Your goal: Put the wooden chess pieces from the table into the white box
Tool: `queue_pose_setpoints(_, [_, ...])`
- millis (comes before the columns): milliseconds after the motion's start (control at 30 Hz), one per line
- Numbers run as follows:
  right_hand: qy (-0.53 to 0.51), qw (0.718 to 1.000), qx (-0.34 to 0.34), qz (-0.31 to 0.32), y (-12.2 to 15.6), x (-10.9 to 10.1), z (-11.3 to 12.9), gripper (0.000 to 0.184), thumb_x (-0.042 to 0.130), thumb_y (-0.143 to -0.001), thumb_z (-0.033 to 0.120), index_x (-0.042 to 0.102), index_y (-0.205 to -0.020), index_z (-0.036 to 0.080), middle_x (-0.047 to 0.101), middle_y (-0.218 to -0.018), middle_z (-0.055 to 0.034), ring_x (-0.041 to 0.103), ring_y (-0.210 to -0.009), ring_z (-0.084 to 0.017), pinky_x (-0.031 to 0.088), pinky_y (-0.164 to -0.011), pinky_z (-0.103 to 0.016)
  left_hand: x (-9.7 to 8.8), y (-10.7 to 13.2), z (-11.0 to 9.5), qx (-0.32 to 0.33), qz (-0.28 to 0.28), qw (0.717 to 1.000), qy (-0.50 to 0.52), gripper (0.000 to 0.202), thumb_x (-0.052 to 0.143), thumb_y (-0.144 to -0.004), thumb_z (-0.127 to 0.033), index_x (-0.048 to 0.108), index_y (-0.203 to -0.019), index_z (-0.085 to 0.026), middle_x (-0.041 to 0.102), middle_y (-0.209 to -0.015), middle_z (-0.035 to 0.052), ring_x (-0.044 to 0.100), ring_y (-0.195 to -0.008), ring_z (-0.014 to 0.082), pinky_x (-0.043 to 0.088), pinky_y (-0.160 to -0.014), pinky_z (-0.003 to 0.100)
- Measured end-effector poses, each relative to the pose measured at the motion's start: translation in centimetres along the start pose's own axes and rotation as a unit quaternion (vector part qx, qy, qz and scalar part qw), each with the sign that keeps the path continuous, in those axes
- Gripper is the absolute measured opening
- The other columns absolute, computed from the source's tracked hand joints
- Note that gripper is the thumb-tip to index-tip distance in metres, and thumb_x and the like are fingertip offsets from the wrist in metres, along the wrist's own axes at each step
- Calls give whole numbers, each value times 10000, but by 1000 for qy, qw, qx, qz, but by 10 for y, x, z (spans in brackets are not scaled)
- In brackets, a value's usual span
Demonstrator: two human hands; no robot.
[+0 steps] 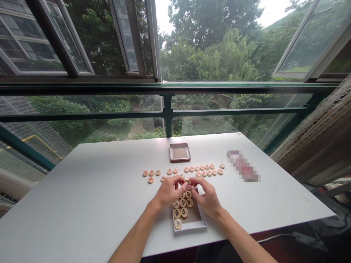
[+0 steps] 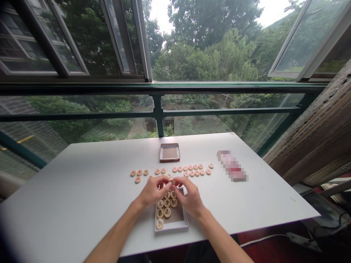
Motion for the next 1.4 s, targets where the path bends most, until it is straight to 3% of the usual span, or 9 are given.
queue_pose_setpoints(133, [-3,1000,-1,14,0,2,1,217,572,-937,182,635,-1132,254,680,-990,-61,643,-843,-195,575,-737,-349,-3,-1,-1,1,-17,1000,4,224,604,-910,-381,716,-944,-190,734,-827,17,581,-656,121,438,-596,232])
queue_pose_setpoints(633, [-2,1000,6,20,2,4,-3,259,587,-939,188,614,-1189,248,653,-961,-48,617,-792,-170,562,-723,-327,-2,-1,-4,8,1,1000,21,257,550,-958,-369,734,-975,-190,749,-842,24,603,-687,134,437,-619,247])
queue_pose_setpoints(1000, [-9,1000,20,15,1,2,-2,271,577,-948,201,600,-1215,242,657,-977,-47,633,-841,-178,556,-759,-331,-2,0,-7,20,5,1000,17,250,560,-945,-310,726,-1099,-202,751,-903,25,565,-653,116,435,-595,236])
queue_pose_setpoints(1400, [9,998,54,-11,1,-8,-3,69,569,-954,252,614,-987,212,639,-894,-35,610,-814,-181,523,-761,-331,1,2,-5,31,12,998,-62,196,590,-921,-331,724,-1035,-243,760,-915,-2,552,-584,106,460,-578,236])
Point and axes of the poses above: each hand's wrist, its own y-axis away from the middle knuckle, its own x-axis out of the palm, z = x × y, the point moved 7 cm from there along -y, towards the middle knuckle
